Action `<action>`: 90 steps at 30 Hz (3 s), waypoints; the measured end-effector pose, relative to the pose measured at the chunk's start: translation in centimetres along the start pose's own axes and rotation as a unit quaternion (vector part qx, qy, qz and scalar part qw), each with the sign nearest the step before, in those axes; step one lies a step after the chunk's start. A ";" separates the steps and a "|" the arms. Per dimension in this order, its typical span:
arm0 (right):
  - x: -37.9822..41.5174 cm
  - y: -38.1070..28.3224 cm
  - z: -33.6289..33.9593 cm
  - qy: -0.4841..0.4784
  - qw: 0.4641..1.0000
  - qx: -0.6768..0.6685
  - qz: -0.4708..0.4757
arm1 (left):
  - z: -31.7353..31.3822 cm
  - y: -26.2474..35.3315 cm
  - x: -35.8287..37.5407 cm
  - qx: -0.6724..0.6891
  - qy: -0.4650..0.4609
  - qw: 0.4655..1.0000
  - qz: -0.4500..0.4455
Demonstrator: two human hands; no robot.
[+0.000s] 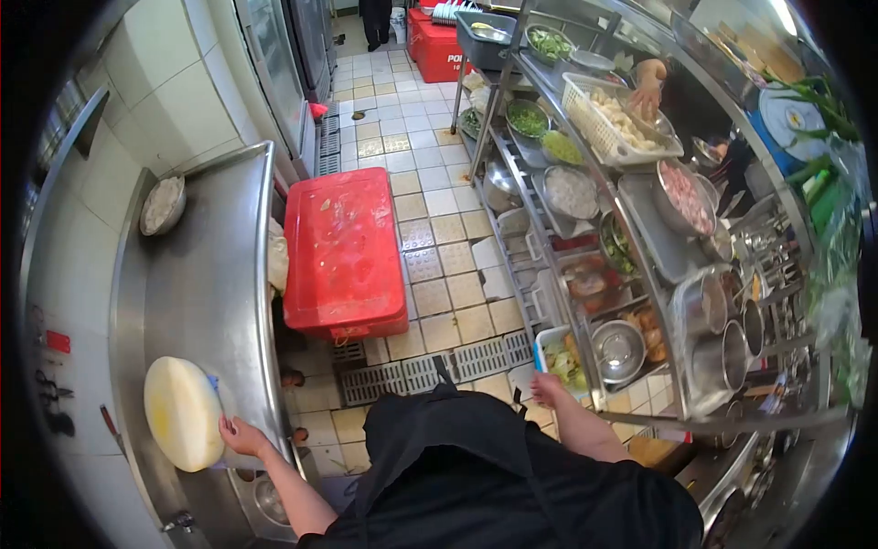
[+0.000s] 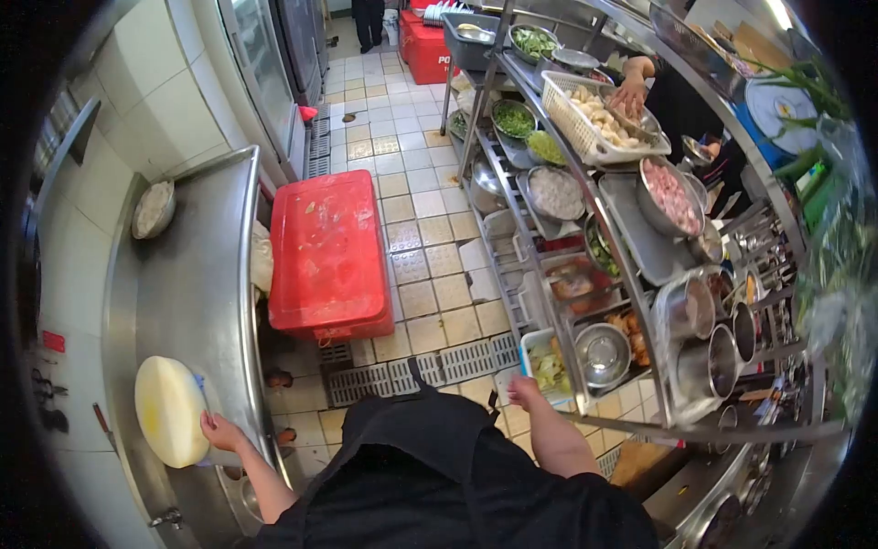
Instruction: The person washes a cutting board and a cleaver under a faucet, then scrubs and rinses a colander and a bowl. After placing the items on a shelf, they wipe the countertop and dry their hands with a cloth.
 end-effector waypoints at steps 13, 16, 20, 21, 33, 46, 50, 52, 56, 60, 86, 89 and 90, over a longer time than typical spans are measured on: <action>-8.7 -27.0 0.2 0.008 0.982 -0.118 0.147 | -24.0 7.9 8.9 -0.040 -0.156 0.986 -0.048; -12.9 -23.0 3.8 0.043 0.982 -0.141 0.114 | -33.2 9.9 10.1 -0.043 -0.212 0.976 -0.011; -15.3 -11.4 5.4 0.037 0.977 -0.209 -0.032 | -50.7 12.5 14.5 0.089 -0.328 0.939 0.057; -14.9 -16.2 5.6 0.035 0.979 -0.198 -0.020 | -54.9 15.2 16.8 0.131 -0.350 0.924 0.079; -25.7 -44.3 -6.0 0.060 0.994 -0.059 0.065 | -86.3 55.0 44.2 0.154 -0.742 0.640 -0.129; -37.7 -73.7 -20.8 0.066 0.989 0.060 0.119 | -85.3 14.9 29.2 -0.354 -0.681 0.639 0.058; -40.8 -80.6 -25.6 0.012 0.998 -0.003 0.060 | -94.7 19.0 30.4 -0.322 -0.701 0.637 -0.007; -38.3 -83.4 -35.2 0.018 0.998 0.008 0.061 | -98.9 20.3 29.6 -0.312 -0.711 0.628 -0.058; -35.9 -96.6 -41.6 0.034 0.998 0.034 0.046 | -106.8 23.2 23.8 -0.304 -0.726 0.592 -0.175; -35.3 -109.7 -44.1 0.066 0.995 0.056 0.044 | -117.5 27.2 21.4 -0.268 -0.737 0.547 -0.293; -60.2 -156.3 -56.7 -0.045 0.965 -0.201 0.163 | -167.4 59.0 25.2 -0.192 -0.704 0.461 -0.504; -63.2 -151.0 -50.0 0.052 0.974 -0.207 0.070 | -174.3 61.3 29.2 -0.169 -0.790 0.403 -0.431; -63.3 -149.3 -48.2 0.083 0.984 -0.156 0.026 | -176.8 62.2 30.5 -0.168 -0.815 0.374 -0.409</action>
Point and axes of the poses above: each hand's wrist, its own x-axis away from the middle knuckle, its own z-axis out of the back of the hand, y = z × x, the point moved 9 cm from there along -x, towards the middle knuckle, and after that the axes turned 7 degrees about y, right-handed, at the moved point
